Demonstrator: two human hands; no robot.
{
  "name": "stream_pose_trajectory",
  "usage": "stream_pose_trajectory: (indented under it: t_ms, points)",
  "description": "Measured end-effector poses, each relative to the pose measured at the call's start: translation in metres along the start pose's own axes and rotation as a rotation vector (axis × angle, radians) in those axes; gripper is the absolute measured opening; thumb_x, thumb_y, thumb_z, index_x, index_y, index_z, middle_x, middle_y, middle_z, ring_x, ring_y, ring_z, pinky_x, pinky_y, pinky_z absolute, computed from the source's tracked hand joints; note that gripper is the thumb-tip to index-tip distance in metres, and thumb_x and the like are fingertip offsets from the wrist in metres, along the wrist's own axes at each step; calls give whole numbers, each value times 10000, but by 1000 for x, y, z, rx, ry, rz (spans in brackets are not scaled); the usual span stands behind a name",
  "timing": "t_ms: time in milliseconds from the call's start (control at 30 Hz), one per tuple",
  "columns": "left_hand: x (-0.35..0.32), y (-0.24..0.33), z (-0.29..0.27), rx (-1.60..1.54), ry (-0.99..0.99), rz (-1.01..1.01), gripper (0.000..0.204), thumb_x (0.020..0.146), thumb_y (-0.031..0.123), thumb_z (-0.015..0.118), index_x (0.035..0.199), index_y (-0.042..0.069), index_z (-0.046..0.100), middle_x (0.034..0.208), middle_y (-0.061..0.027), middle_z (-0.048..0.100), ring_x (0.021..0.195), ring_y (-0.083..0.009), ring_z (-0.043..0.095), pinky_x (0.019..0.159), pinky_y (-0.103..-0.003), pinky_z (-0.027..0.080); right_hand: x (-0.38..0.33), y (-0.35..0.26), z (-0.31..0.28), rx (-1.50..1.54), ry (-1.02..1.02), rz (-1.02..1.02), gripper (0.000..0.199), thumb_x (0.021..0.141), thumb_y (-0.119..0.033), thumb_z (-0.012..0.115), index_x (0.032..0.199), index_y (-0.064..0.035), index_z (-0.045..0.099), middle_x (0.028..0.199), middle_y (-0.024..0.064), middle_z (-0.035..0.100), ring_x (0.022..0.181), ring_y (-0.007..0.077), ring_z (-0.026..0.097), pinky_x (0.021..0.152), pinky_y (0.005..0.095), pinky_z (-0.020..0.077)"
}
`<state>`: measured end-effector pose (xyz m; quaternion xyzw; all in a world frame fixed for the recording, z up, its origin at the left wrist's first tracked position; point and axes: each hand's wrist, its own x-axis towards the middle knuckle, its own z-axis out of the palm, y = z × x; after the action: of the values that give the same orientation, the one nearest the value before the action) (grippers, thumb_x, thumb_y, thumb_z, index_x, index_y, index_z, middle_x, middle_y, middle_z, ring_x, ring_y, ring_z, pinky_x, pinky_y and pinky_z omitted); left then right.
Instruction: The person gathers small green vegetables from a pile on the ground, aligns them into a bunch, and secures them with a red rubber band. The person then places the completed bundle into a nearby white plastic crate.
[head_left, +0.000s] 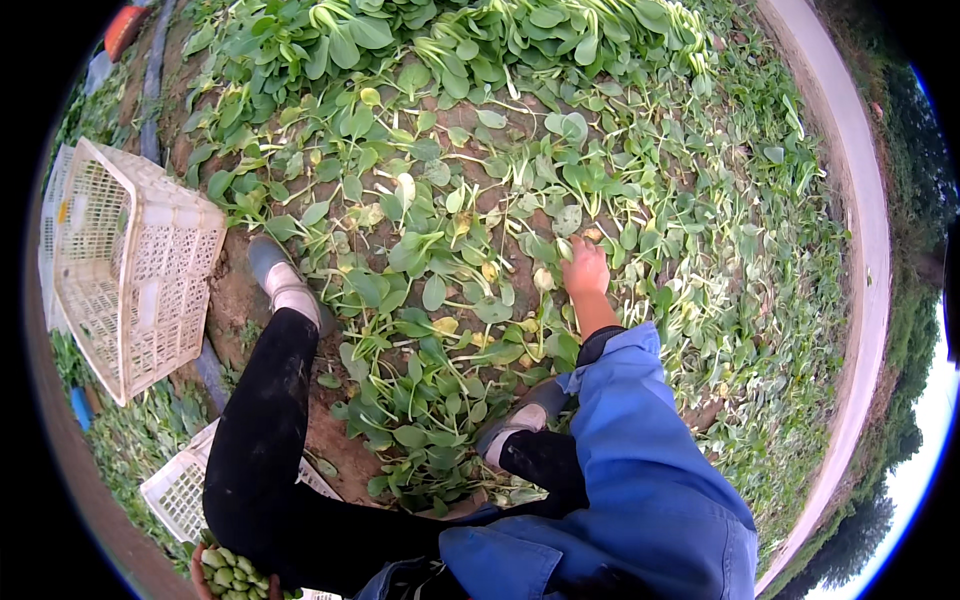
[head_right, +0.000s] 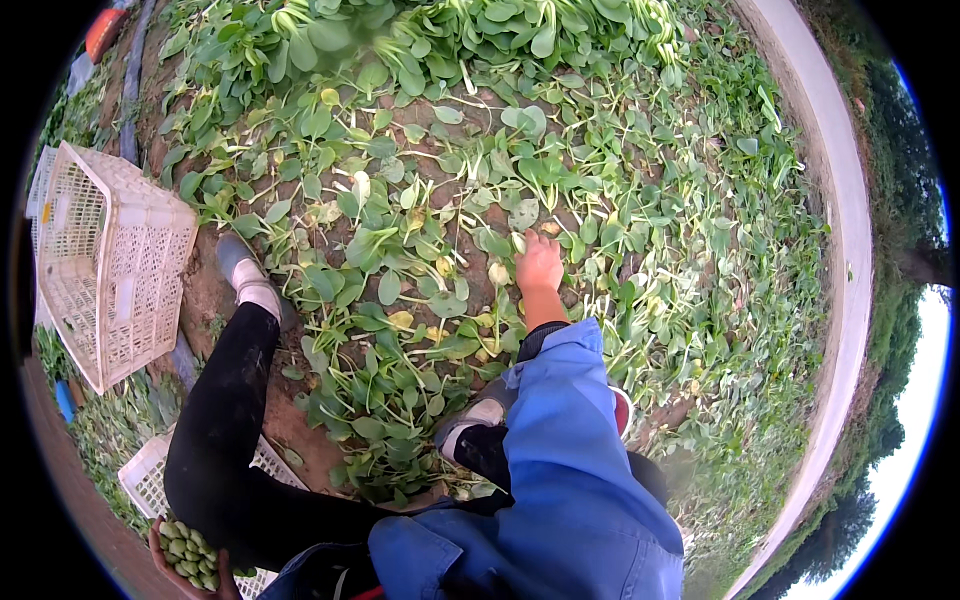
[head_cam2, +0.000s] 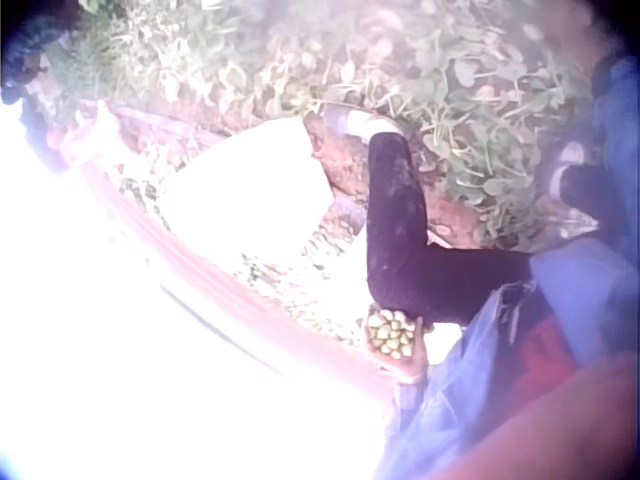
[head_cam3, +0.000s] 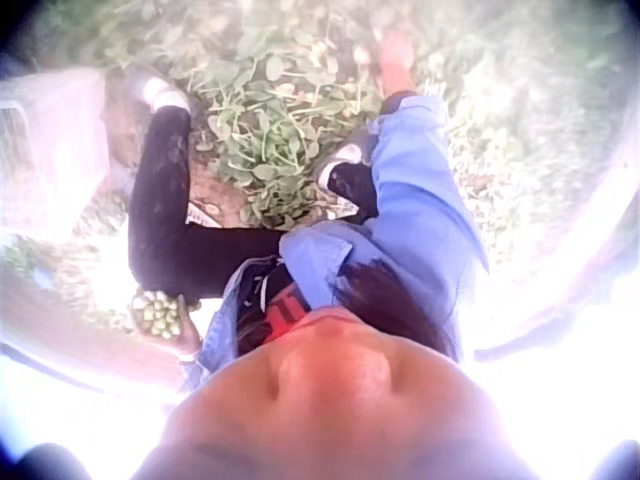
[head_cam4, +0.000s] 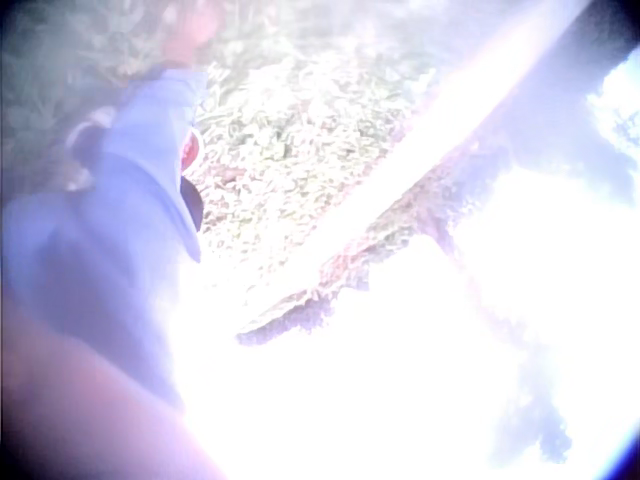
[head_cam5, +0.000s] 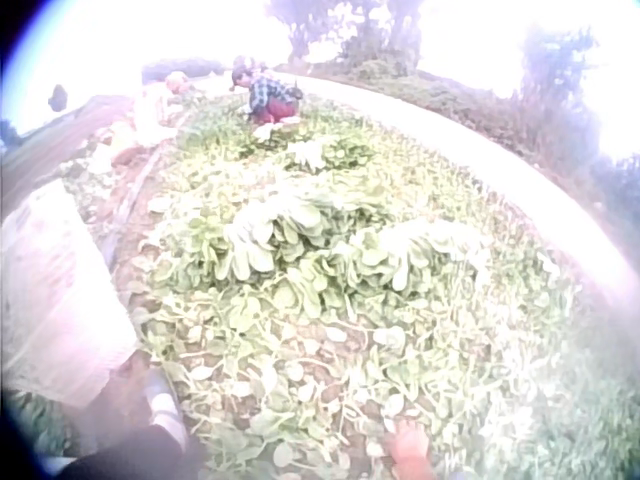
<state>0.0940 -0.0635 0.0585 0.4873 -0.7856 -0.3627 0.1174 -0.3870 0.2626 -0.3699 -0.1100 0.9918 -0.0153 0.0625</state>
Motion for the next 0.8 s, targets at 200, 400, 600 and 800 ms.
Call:
stream_pose_trajectory:
  t_ms: [200,400,600,800]
  points:
    - [0,-9,-14,224,12,259,951,756,0,834,1540,-25,295,1411,-226,493,1226,-324,543,1066,-435,446,-23,-50,-55,521,6,-96,475,813,-77,777,1276,-128,680,1027,73,617,979,223,633,846,354,541]
    - [8,-40,-11,204,84,283,978,685,75,916,1488,0,362,1422,-178,505,1290,-293,529,1131,-414,412,-162,-216,-249,1805,-923,-295,261,870,-145,838,1067,-68,685,970,-9,691,795,41,616,611,212,470]
    - [10,-69,-25,30,140,358,1067,627,229,998,1474,-16,397,1324,-183,569,1187,-301,599,1042,-405,480,-355,-326,-276,1644,-1339,-473,335,872,-88,824,1085,-50,569,966,35,700,790,99,659,710,263,567]
    - [9,-90,-36,1,107,359,1137,639,528,956,1460,-48,419,1290,-206,571,1165,-353,600,1024,-444,479,-406,-329,-297,1588,-1084,-545,289,948,-98,728,1132,-6,525,888,88,718,824,182,740,751,319,597]
